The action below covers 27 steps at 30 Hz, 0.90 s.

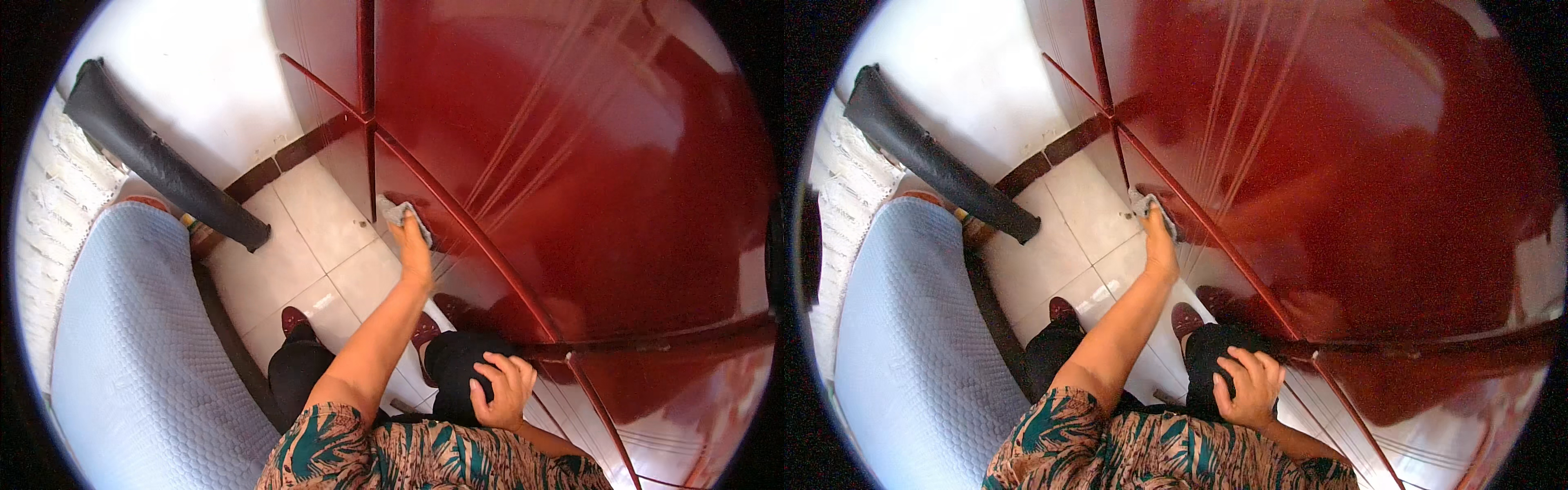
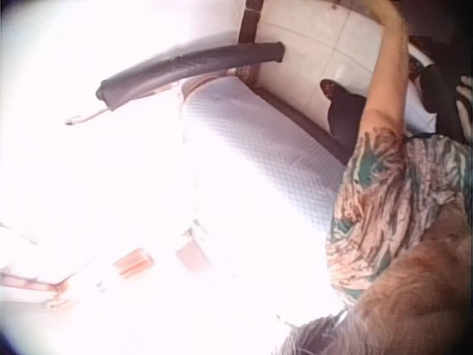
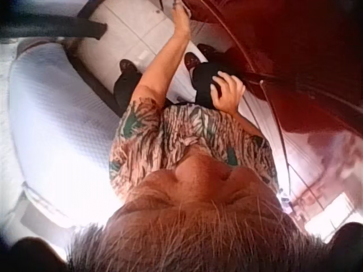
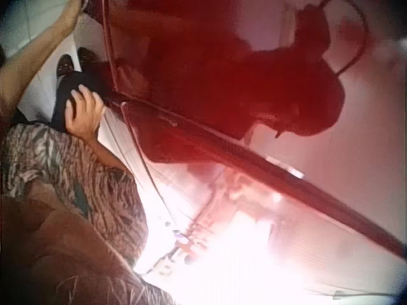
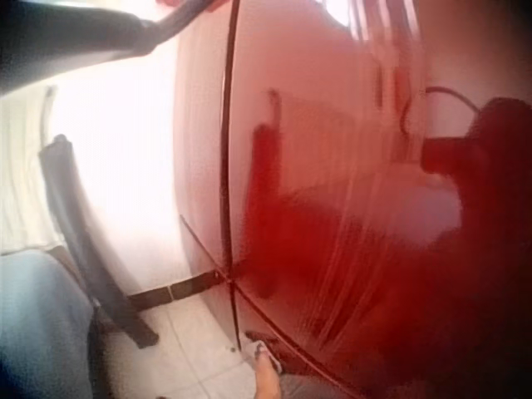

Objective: The person wipes the exterior surface of a large wooden cabinet using a cloth, moving it repeatedly across the panels and edges.

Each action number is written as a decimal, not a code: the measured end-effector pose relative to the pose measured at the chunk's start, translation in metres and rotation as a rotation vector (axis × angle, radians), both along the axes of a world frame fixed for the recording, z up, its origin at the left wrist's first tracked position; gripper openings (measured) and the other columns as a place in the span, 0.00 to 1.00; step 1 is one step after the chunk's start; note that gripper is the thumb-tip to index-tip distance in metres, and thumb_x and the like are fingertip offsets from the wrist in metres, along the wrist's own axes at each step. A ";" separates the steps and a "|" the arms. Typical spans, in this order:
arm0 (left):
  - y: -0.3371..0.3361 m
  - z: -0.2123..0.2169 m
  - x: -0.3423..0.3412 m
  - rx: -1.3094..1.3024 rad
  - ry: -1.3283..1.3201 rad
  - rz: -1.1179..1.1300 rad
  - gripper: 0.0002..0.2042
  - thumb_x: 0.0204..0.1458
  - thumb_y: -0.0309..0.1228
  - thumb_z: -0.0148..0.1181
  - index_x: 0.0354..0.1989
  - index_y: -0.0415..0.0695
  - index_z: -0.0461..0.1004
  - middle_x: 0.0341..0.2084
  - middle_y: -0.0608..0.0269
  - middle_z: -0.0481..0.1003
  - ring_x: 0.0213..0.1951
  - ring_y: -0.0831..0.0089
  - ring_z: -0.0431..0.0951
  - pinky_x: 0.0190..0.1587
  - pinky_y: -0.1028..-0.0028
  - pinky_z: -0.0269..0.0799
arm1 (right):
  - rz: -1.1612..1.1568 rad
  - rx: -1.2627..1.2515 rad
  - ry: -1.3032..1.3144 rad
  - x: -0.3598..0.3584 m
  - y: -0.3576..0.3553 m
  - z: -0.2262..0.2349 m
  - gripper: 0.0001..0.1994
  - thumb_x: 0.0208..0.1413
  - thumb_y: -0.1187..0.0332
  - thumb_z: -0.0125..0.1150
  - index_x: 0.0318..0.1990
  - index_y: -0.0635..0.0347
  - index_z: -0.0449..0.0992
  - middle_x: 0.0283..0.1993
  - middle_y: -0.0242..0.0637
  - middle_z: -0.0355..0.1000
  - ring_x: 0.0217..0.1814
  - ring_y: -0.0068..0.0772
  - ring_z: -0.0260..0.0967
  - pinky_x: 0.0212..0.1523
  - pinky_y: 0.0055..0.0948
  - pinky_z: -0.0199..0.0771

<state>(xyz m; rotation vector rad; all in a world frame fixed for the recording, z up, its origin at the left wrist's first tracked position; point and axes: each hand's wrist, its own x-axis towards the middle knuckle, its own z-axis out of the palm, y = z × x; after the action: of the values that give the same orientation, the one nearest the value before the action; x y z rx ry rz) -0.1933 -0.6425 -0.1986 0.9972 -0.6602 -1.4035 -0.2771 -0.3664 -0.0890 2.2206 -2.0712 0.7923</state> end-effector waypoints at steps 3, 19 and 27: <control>-0.020 -0.025 0.015 0.121 0.108 -0.010 0.34 0.59 0.55 0.41 0.67 0.46 0.45 0.63 0.58 0.56 0.63 0.64 0.57 0.64 0.67 0.51 | 0.000 -0.007 0.025 0.002 -0.005 -0.002 0.12 0.43 0.64 0.63 0.38 0.51 0.78 0.47 0.30 0.72 0.46 0.37 0.62 0.46 0.37 0.57; -0.005 -0.093 0.030 0.385 0.317 -0.210 0.32 0.59 0.53 0.40 0.64 0.42 0.55 0.62 0.58 0.59 0.62 0.64 0.58 0.64 0.67 0.50 | 0.018 0.004 0.152 0.005 -0.013 -0.003 0.12 0.40 0.63 0.64 0.36 0.50 0.78 0.45 0.30 0.72 0.40 0.38 0.62 0.42 0.37 0.59; 0.111 -0.047 -0.018 0.730 0.458 -0.347 0.32 0.61 0.49 0.33 0.67 0.37 0.49 0.67 0.56 0.52 0.67 0.62 0.50 0.68 0.66 0.43 | -0.051 -0.001 0.139 0.012 -0.011 -0.001 0.12 0.42 0.65 0.62 0.37 0.51 0.77 0.46 0.30 0.72 0.44 0.39 0.61 0.45 0.38 0.55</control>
<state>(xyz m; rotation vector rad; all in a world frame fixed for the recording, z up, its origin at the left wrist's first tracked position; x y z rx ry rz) -0.2109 -0.5313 -0.2458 1.0775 0.0512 -2.1731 -0.2651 -0.3778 -0.0899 2.1458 -2.0527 0.6164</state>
